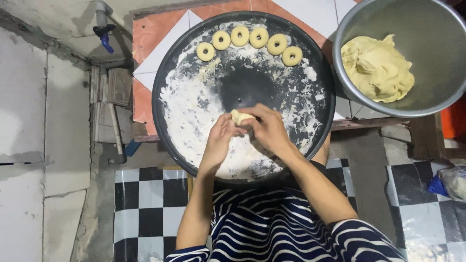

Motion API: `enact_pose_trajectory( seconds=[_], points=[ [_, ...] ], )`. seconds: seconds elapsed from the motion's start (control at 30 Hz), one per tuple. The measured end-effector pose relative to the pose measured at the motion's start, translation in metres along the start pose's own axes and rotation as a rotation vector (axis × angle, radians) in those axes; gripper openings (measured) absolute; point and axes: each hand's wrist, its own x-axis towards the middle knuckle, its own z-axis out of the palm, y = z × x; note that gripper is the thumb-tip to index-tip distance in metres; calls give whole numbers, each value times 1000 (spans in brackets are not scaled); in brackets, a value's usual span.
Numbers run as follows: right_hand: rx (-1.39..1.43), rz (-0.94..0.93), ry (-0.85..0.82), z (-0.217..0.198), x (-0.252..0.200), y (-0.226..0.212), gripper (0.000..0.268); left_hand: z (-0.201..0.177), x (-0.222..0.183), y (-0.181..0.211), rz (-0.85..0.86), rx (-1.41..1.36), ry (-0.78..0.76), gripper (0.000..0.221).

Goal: Taking dough from a bowl and shaping it into donut rings on a floured tray.

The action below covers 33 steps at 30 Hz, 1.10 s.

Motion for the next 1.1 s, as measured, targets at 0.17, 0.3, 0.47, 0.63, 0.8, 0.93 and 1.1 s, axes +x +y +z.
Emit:
enact_pose_trajectory(
  seconds=[0.17, 0.3, 0.47, 0.63, 0.8, 0.93, 1.1],
  points=[
    [9, 104, -19, -10, 1, -12, 16, 7, 6, -8, 11, 14, 73, 38],
    [29, 180, 7, -16, 6, -28, 15, 12, 11, -1, 82, 168, 194, 49],
    [5, 246, -51, -37, 16, -68, 30, 19, -2, 34, 88, 358, 265, 37],
    [-223, 251, -120, -38, 29, -61, 27, 22, -2, 21, 155, 454, 279, 24],
    [-839, -15, -212, -19, 68, -4, 9, 18, -2, 16, 238, 411, 279, 22],
    [-992, -24, -292, -11, 92, 8, 9, 18, -2, 11, 244, 422, 269, 22],
    [-903, 229, -542, 14, 128, 99, 16, 18, -2, 5, 259, 504, 191, 22]
  ],
)
